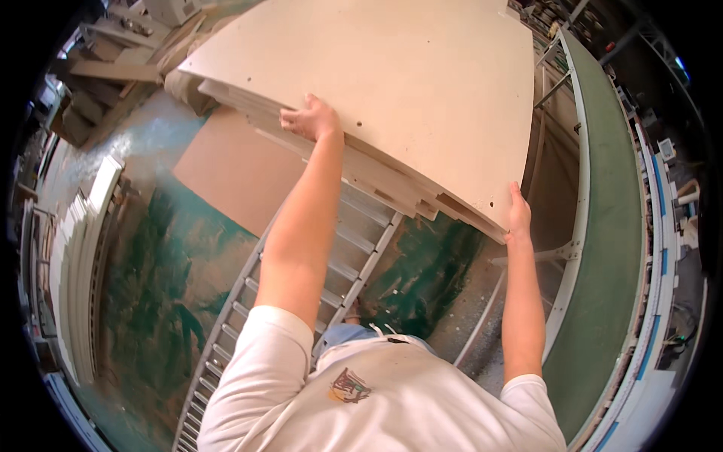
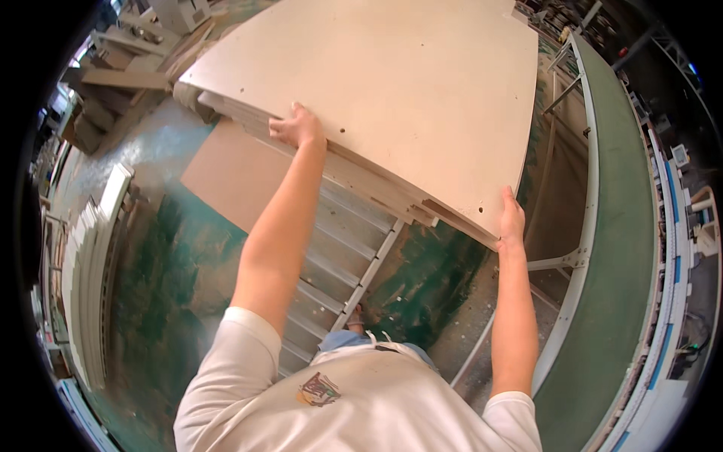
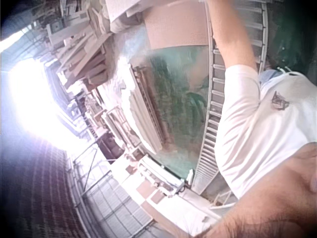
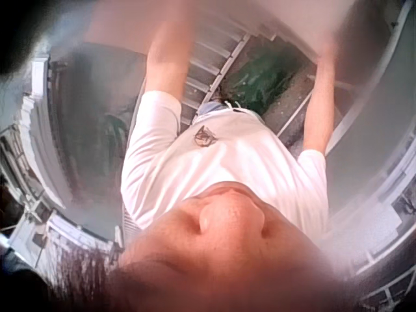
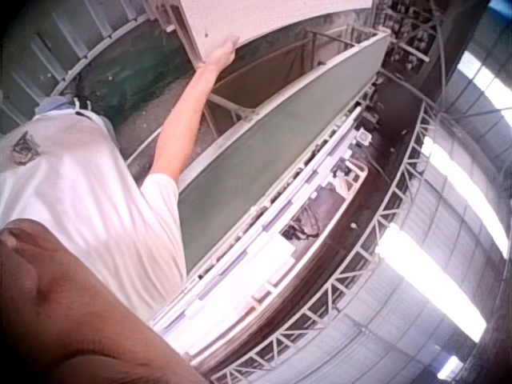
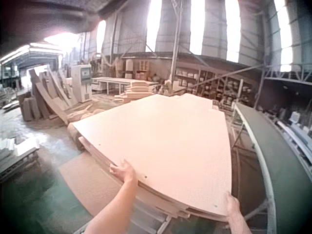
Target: The person picks up several wooden panels from a workbench and feeds them into a woodworking machine, then moves to a separate stack to organize larger wooden panels.
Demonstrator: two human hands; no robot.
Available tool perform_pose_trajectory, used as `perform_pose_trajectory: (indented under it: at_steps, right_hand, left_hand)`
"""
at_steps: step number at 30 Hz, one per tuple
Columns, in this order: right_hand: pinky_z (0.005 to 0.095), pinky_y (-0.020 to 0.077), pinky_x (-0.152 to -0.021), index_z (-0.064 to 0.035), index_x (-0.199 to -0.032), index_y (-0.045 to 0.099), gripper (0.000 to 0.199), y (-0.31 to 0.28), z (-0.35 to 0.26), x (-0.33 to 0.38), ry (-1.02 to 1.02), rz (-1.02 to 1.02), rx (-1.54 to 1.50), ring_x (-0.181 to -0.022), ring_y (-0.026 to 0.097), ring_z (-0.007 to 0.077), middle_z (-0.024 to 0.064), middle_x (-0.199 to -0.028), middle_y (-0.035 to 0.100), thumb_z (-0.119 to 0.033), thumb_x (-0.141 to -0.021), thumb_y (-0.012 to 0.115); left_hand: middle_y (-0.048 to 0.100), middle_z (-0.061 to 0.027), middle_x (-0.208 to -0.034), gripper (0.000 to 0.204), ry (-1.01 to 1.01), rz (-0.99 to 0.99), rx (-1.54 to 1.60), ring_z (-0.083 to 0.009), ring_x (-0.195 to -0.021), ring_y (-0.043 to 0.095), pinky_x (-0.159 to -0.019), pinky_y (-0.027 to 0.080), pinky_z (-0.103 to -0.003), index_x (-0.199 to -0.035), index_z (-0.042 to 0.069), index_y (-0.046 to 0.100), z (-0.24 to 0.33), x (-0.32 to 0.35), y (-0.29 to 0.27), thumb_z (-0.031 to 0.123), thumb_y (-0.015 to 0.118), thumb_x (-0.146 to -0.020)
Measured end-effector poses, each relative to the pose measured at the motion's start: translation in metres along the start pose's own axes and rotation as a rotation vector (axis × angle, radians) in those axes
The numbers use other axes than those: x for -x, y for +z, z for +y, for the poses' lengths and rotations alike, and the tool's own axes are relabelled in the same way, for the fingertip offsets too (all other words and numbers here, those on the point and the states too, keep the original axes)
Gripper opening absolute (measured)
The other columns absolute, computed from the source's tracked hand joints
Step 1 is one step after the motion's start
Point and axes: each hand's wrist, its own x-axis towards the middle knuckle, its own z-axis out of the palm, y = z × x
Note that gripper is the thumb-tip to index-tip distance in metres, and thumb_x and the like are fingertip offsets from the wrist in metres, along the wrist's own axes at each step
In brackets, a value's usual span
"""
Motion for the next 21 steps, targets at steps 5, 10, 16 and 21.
perform_pose_trajectory:
  at_steps: [5, 10, 16, 21]
  right_hand:
    - [0.0316, 0.0456, -0.097, 0.0067, -0.124, 0.064, 0.052, -0.039, 0.019, -0.007, -0.112, 0.254, 0.298, -0.113, 0.061, 0.0174, 0.0133, -0.124, 0.067, -0.039, -0.099, 0.06]
    - [0.0322, 0.0489, -0.075, 0.0057, -0.1, 0.071, 0.053, 0.001, 0.007, -0.012, -0.151, 0.172, 0.353, -0.083, 0.06, 0.0122, 0.0088, -0.087, 0.07, -0.046, -0.097, 0.061]
    - [0.036, 0.0486, -0.079, 0.0077, -0.099, 0.067, 0.055, -0.034, 0.011, -0.002, -0.125, 0.225, 0.374, -0.089, 0.063, 0.0178, 0.0145, -0.092, 0.07, -0.047, -0.098, 0.058]
    - [0.0371, 0.0495, -0.084, 0.012, -0.107, 0.066, 0.061, -0.015, 0.0, -0.001, -0.06, 0.122, 0.537, -0.094, 0.065, 0.0224, 0.0204, -0.097, 0.071, -0.047, -0.1, 0.055]
  left_hand:
    - [0.019, -0.0311, -0.151, 0.073, 0.019, -0.07, -0.195, -0.0446, -0.132, 0.042, -0.103, 0.048, -0.049, -0.147, -0.01, 0.021, -0.015, 0.026, 0.027, 0.037, 0.051, -0.1]
    - [0.021, -0.0313, -0.151, 0.068, 0.217, 0.012, -0.351, -0.0447, -0.122, 0.053, -0.096, 0.052, -0.051, -0.146, -0.011, 0.023, -0.033, -0.057, 0.021, 0.036, 0.044, -0.103]
    - [0.036, -0.03, -0.143, 0.06, -0.008, -0.006, -0.185, -0.0461, -0.118, 0.057, -0.093, 0.054, -0.053, -0.14, -0.01, 0.033, 0.01, 0.035, 0.006, 0.035, 0.043, -0.102]
    - [0.05, -0.0286, -0.133, 0.056, 0.05, 0.029, -0.29, -0.0466, -0.112, 0.061, -0.092, 0.054, -0.052, -0.132, -0.01, 0.044, 0.02, 0.008, -0.009, 0.037, 0.041, -0.102]
